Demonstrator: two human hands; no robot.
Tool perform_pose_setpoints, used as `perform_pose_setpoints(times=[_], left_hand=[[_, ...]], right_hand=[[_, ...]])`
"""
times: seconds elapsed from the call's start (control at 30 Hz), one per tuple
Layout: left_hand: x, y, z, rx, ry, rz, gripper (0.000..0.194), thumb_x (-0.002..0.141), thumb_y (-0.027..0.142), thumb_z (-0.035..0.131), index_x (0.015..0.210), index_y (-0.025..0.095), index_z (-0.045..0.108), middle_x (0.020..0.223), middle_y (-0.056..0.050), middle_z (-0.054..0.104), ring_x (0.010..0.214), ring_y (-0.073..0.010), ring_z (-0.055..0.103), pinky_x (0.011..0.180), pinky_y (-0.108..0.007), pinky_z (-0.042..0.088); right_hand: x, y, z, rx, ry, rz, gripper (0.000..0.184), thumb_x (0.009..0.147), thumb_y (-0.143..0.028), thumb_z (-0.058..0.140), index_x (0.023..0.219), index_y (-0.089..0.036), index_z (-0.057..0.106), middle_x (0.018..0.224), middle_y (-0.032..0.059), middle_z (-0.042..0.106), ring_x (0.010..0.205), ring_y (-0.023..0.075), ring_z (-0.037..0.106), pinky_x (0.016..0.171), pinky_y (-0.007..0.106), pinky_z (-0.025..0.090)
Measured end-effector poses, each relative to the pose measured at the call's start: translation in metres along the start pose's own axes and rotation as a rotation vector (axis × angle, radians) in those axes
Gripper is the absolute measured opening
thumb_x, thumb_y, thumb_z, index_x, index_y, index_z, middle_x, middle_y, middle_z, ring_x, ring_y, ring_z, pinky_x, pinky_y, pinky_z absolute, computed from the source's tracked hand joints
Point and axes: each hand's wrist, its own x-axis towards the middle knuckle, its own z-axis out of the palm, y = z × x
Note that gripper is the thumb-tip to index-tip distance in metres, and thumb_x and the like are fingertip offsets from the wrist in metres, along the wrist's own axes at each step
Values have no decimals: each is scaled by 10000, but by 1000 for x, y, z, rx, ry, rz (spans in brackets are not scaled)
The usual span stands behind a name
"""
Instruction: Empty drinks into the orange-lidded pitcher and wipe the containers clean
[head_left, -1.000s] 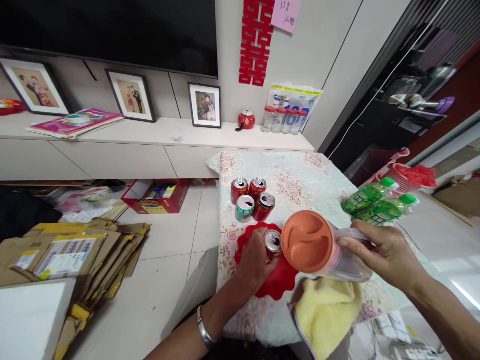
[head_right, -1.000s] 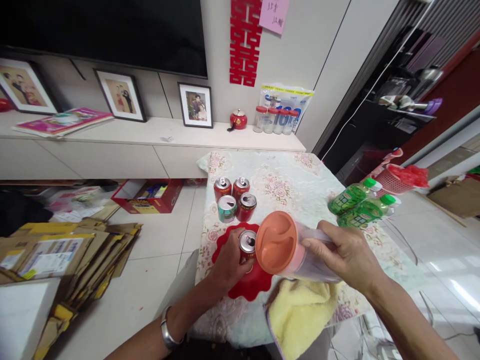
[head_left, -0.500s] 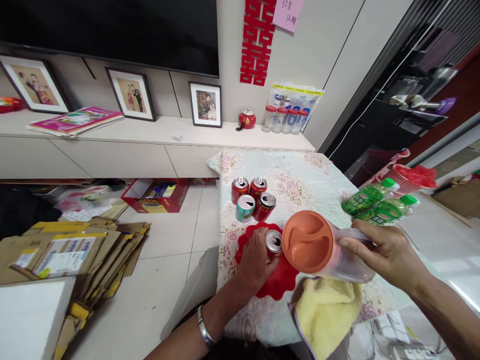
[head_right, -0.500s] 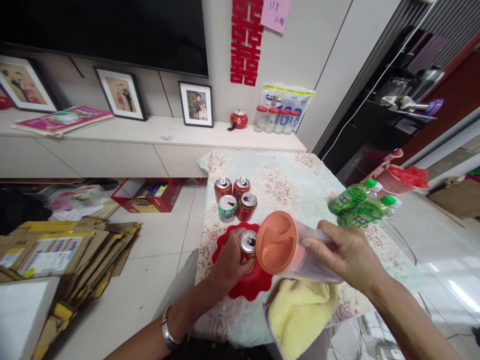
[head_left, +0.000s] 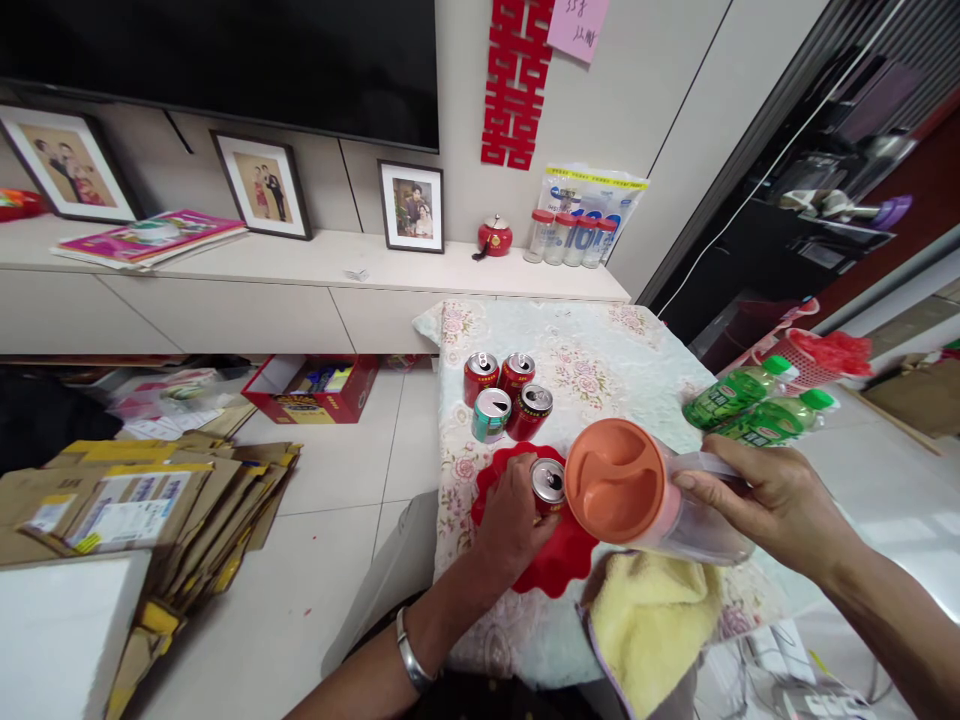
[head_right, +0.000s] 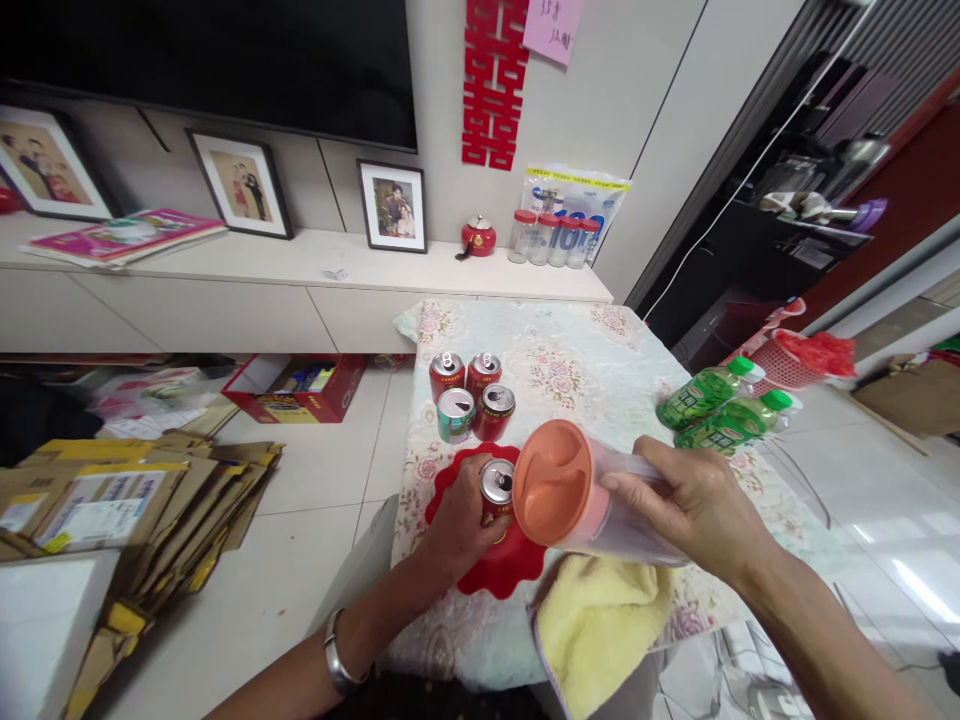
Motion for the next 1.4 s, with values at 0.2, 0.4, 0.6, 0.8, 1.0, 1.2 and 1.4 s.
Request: perform_pose_setpoints(times=[0.2, 0.4, 0.6, 0.8, 1.0, 1.2, 1.4], left_hand=[[0, 0, 0, 23, -37, -11, 700, 759, 218, 726, 1420, 211, 494, 1381, -162, 649, 1257, -370, 664, 1048, -555, 548], [0, 0, -1, 42, -44, -17, 704, 765, 227, 719, 1429, 188, 488, 1400, -183, 637, 1284, -388, 647, 1079, -582, 529], [0, -1, 0, 44, -42, -9, 698, 762, 225, 721, 1423, 223, 497, 1400, -153, 637, 1282, -359, 644, 1088, -552, 526], [1, 0, 0, 34, -43, -17, 693, 763, 240, 712, 1425, 205, 508, 1398, -169, 637, 1271, -367, 648, 1083, -548, 523], [1, 1, -1, 29, -59, -19, 701, 767, 245, 694, 1430, 173, 478, 1395, -194, 630, 1251, -384, 651, 1058, -579, 525], [1, 0, 0, 28, -54, -19, 693, 764, 234, 705, 1417, 197, 476, 1380, -174, 628, 1251, -378, 649, 1060, -567, 525], [1, 1, 0, 26, -58, -16, 685, 763, 213, 698, 1411, 196, 475, 1366, -174, 629, 1234, -372, 658, 1040, -555, 535]], right_hand=[[1, 0, 0, -8, -4, -19, 534, 1065, -590, 583, 679, -233, 487, 489, -74, 391, 391, 72, 372, 380, 233, 296], [1, 0, 0, -39, 1, -53, 510, 1081, -571, 567, 705, -235, 494, 503, -79, 390, 396, 70, 377, 386, 234, 305], [2, -2, -1, -44, -2, -60, 505, 1084, -570, 561, 712, -235, 497, 509, -77, 393, 401, 71, 376, 385, 231, 310], [3, -2, -2, -42, -12, -55, 481, 1081, -569, 570, 741, -231, 536, 514, -76, 402, 400, 73, 384, 388, 233, 312], [5, -4, -3, -54, -29, -62, 537, 1093, -583, 543, 696, -224, 504, 501, -79, 393, 393, 63, 382, 386, 223, 305], [4, -2, -3, -94, -39, -75, 505, 1101, -580, 532, 753, -213, 545, 522, -84, 394, 403, 67, 397, 400, 228, 316], [6, -4, -4, -110, -45, -90, 516, 1105, -577, 521, 734, -218, 516, 526, -87, 374, 401, 64, 390, 396, 220, 316]])
